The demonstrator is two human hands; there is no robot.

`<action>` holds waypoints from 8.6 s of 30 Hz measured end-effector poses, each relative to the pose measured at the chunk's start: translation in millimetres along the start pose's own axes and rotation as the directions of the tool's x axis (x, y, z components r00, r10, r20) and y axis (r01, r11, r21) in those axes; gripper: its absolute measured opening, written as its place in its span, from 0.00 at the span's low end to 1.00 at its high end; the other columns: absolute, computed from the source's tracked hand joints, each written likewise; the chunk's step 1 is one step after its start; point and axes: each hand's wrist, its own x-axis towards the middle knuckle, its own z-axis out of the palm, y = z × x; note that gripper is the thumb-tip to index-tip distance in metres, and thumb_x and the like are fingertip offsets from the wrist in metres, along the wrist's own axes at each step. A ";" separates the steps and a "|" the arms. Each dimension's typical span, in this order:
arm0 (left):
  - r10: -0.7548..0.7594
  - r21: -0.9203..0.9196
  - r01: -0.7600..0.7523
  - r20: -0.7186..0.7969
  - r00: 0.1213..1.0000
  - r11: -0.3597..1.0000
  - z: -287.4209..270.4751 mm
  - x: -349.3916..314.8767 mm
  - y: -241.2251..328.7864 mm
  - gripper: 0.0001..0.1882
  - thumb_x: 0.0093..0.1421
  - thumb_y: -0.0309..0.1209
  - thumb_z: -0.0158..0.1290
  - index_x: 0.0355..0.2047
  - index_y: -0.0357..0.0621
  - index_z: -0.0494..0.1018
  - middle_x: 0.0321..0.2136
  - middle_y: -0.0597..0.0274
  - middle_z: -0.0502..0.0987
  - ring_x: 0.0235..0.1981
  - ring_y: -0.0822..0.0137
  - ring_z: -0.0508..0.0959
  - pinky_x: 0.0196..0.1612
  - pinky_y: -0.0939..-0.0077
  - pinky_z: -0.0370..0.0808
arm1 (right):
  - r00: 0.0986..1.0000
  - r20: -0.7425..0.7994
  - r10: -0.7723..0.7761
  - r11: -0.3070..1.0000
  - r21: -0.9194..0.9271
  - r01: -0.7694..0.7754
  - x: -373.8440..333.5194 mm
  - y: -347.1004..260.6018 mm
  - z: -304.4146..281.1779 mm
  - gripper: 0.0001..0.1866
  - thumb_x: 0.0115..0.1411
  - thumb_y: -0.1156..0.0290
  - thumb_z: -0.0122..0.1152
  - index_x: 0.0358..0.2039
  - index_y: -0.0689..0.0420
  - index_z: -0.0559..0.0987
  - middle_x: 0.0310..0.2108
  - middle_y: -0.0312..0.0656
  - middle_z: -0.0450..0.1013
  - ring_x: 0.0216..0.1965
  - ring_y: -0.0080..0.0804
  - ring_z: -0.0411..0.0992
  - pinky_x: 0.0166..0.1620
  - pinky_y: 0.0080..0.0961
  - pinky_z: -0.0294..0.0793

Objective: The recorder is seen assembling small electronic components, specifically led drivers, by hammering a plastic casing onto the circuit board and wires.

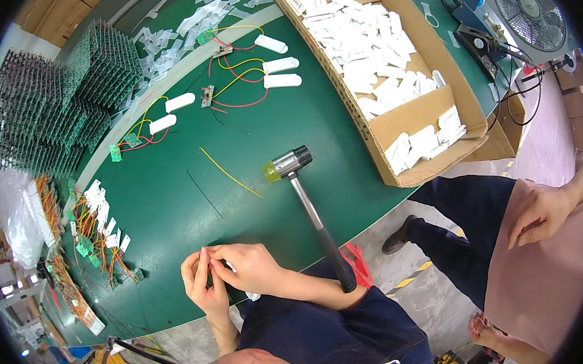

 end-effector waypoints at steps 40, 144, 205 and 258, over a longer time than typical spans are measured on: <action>-0.113 -0.163 0.105 -0.041 0.993 0.981 -12.0 -13.2 12.7 0.20 0.44 0.16 0.62 0.40 0.34 0.75 0.34 0.54 0.76 0.33 0.62 0.77 0.36 0.76 0.75 | 0.996 0.028 -0.081 0.989 0.128 0.077 1.1 -8.1 -12.4 0.08 0.46 0.82 0.64 0.29 0.62 0.78 0.35 0.45 0.76 0.29 0.30 0.77 0.30 0.20 0.77; -0.472 -0.322 0.547 0.283 0.835 0.773 -46.4 -0.6 -1.6 0.15 0.57 0.20 0.51 0.46 0.35 0.73 0.27 0.55 0.79 0.25 0.75 0.77 0.29 0.82 0.74 | 0.866 0.424 -0.265 0.744 -0.481 0.464 -3.3 -18.7 19.3 0.11 0.51 0.77 0.57 0.35 0.68 0.72 0.41 0.51 0.69 0.30 0.34 0.75 0.27 0.22 0.77; -0.434 -0.756 0.534 0.365 0.824 0.378 17.3 -25.7 1.6 0.16 0.62 0.22 0.47 0.50 0.29 0.68 0.39 0.58 0.78 0.37 0.78 0.76 0.38 0.87 0.73 | 0.910 0.402 -0.104 0.657 -0.658 0.367 -15.6 -29.4 -19.0 0.20 0.51 0.76 0.58 0.46 0.68 0.72 0.42 0.48 0.68 0.34 0.39 0.74 0.33 0.27 0.77; -0.258 -0.639 0.295 0.153 0.954 0.710 19.1 -31.8 3.2 0.11 0.60 0.15 0.44 0.43 0.33 0.69 0.40 0.58 0.75 0.36 0.78 0.76 0.34 0.88 0.72 | 0.958 0.165 -0.234 0.912 -0.303 0.275 -29.2 -0.6 -24.3 0.15 0.46 0.84 0.63 0.38 0.63 0.78 0.38 0.45 0.73 0.29 0.34 0.76 0.28 0.22 0.75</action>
